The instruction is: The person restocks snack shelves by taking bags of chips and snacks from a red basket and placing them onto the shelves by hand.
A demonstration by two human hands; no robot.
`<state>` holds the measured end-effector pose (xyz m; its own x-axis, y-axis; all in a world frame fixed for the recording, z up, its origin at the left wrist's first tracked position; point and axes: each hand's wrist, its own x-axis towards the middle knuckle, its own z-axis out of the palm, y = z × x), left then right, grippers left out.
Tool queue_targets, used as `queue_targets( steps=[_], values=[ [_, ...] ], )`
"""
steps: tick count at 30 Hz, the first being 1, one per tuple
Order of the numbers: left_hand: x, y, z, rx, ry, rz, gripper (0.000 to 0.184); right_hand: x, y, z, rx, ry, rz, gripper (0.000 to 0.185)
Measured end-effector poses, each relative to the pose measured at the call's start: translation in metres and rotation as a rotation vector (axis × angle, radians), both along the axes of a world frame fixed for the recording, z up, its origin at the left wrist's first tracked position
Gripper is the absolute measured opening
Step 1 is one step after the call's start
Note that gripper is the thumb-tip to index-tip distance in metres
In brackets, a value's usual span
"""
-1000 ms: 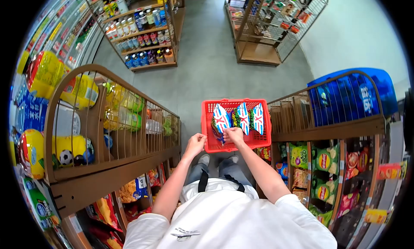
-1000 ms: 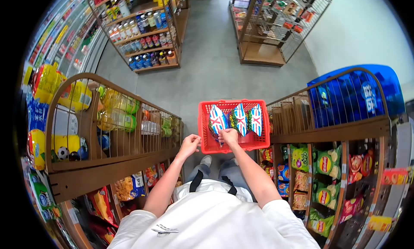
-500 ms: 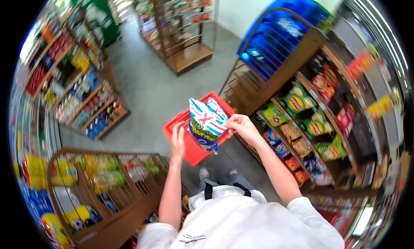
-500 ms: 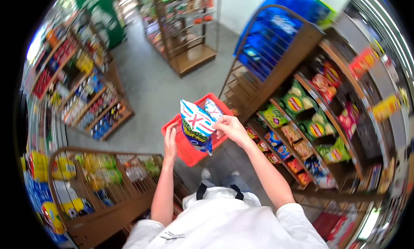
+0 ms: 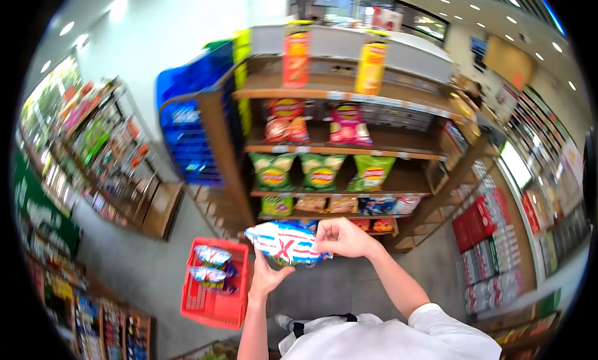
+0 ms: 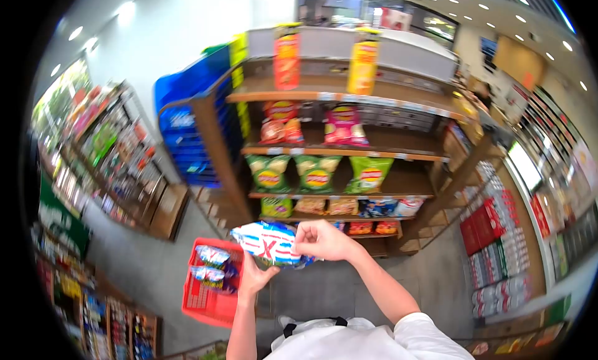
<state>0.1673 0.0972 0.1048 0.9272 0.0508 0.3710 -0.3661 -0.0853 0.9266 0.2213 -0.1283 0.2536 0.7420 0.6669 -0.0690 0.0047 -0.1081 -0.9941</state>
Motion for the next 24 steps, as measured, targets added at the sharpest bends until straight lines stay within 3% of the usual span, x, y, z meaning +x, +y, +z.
queue_targets(
  steps=[3, 8, 11, 14, 18, 20, 23, 24],
  values=[
    [0.015, -0.071, 0.022, -0.123, 0.095, -0.356, 0.071, -0.028, -0.071, 0.013, -0.15, -0.115, -0.132, 0.013],
    [0.009, -0.214, 0.002, -0.269, 0.136, -0.608, 0.073, -0.08, -0.196, 0.007, -0.068, -0.195, -0.428, 0.012],
    [-0.014, -0.293, 0.004, -0.349, 0.183, -0.647, 0.071, -0.111, -0.262, -0.009, 0.02, -0.099, -0.636, 0.01],
    [-0.032, -0.342, -0.01, -0.164, 0.211, -0.589, 0.068, -0.13, -0.313, -0.021, 0.143, -0.048, -0.842, 0.006],
    [-0.054, -0.376, -0.014, -0.118, 0.237, -0.719, 0.07, -0.16, -0.355, -0.036, 0.239, -0.075, -0.92, 0.006],
    [-0.052, -0.382, -0.014, -0.101, 0.287, -0.904, 0.072, -0.178, -0.372, -0.036, 0.257, -0.091, -0.938, 0.007],
    [-0.031, -0.393, 0.002, 0.01, 0.134, -1.062, 0.101, -0.199, -0.386, -0.031, 0.286, -0.075, -0.938, 0.007],
    [-0.033, -0.403, 0.029, -0.127, 0.128, -1.091, 0.112, -0.206, -0.389, -0.032, 0.323, -0.093, -0.916, 0.007]
  ],
)
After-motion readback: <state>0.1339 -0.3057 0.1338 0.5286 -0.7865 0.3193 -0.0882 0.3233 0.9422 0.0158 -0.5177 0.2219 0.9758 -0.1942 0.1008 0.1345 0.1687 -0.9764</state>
